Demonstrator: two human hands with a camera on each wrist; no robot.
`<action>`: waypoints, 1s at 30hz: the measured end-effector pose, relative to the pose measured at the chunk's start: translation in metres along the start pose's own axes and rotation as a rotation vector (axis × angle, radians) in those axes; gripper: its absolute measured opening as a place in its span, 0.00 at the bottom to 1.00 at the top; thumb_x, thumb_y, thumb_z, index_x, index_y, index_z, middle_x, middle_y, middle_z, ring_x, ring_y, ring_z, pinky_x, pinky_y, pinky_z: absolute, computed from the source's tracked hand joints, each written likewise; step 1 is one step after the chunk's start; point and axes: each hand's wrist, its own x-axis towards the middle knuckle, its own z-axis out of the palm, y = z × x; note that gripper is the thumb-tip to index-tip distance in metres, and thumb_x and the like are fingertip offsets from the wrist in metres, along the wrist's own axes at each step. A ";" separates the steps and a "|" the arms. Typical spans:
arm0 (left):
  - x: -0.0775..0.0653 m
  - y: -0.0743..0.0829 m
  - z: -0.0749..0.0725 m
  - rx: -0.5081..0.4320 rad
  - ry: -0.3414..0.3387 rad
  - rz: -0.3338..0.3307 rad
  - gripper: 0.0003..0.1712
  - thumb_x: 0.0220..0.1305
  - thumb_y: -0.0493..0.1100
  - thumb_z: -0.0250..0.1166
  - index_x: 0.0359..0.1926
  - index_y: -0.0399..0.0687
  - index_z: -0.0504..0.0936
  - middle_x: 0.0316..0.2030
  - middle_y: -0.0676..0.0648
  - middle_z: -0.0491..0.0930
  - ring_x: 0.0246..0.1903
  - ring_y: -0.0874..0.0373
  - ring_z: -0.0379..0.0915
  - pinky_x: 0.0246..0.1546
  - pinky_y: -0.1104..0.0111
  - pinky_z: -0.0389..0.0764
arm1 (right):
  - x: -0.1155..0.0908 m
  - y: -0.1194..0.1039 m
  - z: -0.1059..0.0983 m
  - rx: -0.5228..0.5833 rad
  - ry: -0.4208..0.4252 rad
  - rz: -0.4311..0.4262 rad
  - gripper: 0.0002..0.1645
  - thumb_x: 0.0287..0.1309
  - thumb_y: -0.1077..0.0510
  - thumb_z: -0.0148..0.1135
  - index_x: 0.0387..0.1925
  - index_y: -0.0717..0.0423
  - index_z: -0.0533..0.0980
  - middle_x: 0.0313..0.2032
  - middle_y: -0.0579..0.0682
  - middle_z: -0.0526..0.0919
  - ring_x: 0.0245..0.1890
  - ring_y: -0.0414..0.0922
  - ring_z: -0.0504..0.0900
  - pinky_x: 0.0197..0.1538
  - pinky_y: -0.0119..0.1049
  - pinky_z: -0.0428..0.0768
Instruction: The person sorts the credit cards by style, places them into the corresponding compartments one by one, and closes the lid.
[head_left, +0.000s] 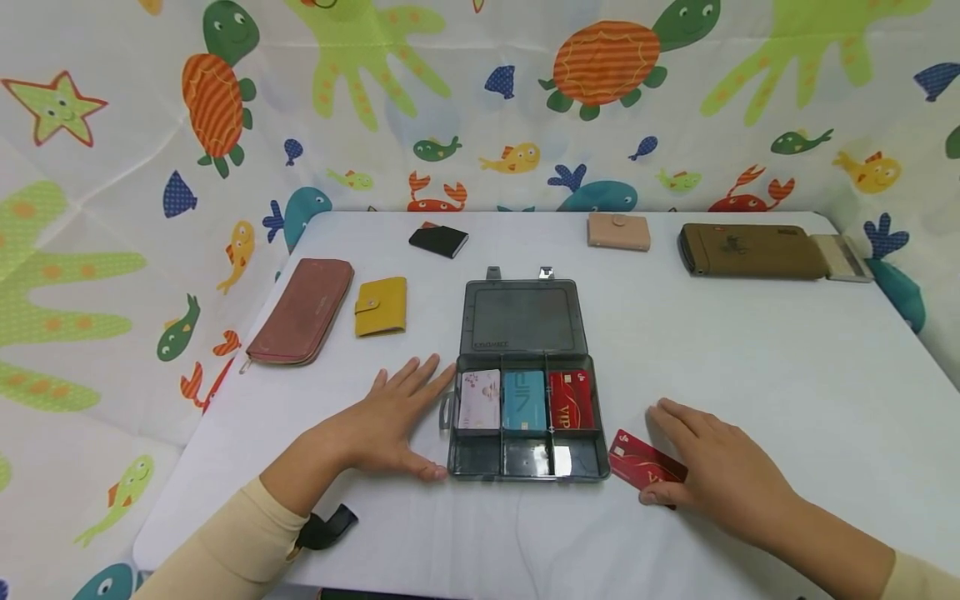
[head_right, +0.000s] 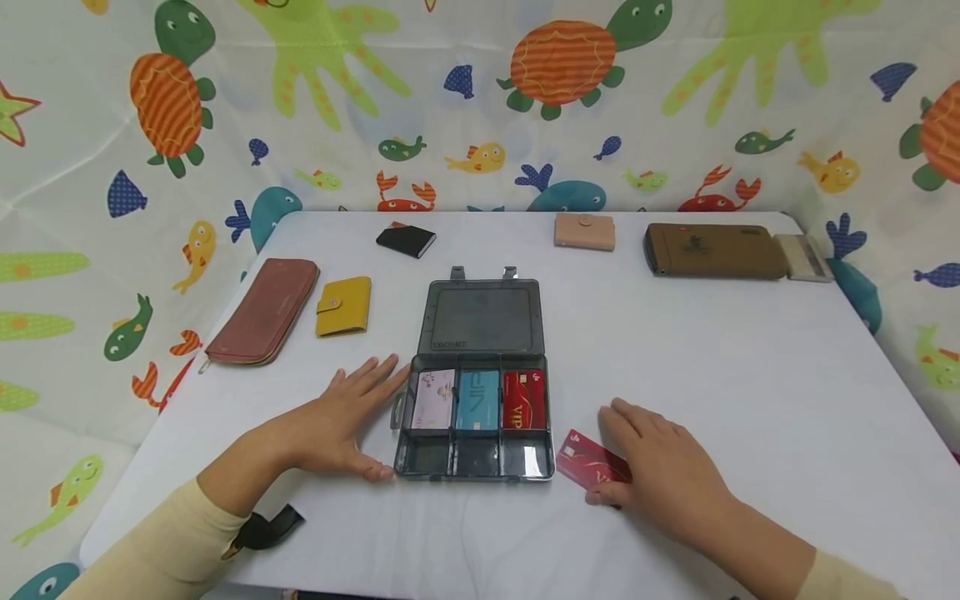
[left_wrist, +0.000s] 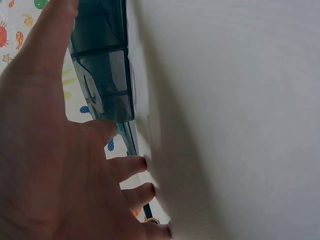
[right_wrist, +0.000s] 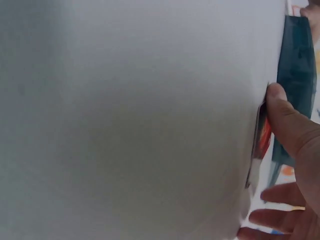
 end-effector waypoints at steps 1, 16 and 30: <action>0.000 0.000 0.000 0.001 0.000 0.000 0.78 0.39 0.85 0.68 0.83 0.61 0.42 0.81 0.46 0.37 0.78 0.41 0.30 0.69 0.34 0.36 | 0.000 0.001 0.000 0.005 -0.001 0.003 0.64 0.35 0.19 0.72 0.66 0.57 0.75 0.64 0.63 0.75 0.61 0.63 0.74 0.55 0.64 0.77; -0.001 0.000 0.000 0.000 0.003 0.007 0.78 0.40 0.84 0.69 0.83 0.59 0.42 0.81 0.45 0.38 0.78 0.41 0.30 0.70 0.34 0.36 | 0.011 0.009 -0.011 0.236 -0.122 0.094 0.33 0.40 0.43 0.85 0.46 0.53 0.83 0.39 0.43 0.79 0.38 0.42 0.77 0.38 0.42 0.81; 0.001 -0.002 0.001 0.001 0.001 0.005 0.78 0.39 0.85 0.68 0.83 0.61 0.41 0.81 0.45 0.37 0.79 0.42 0.30 0.70 0.34 0.36 | 0.023 0.041 -0.013 0.579 -0.246 0.144 0.14 0.58 0.50 0.75 0.36 0.51 0.78 0.27 0.44 0.78 0.29 0.44 0.76 0.28 0.34 0.76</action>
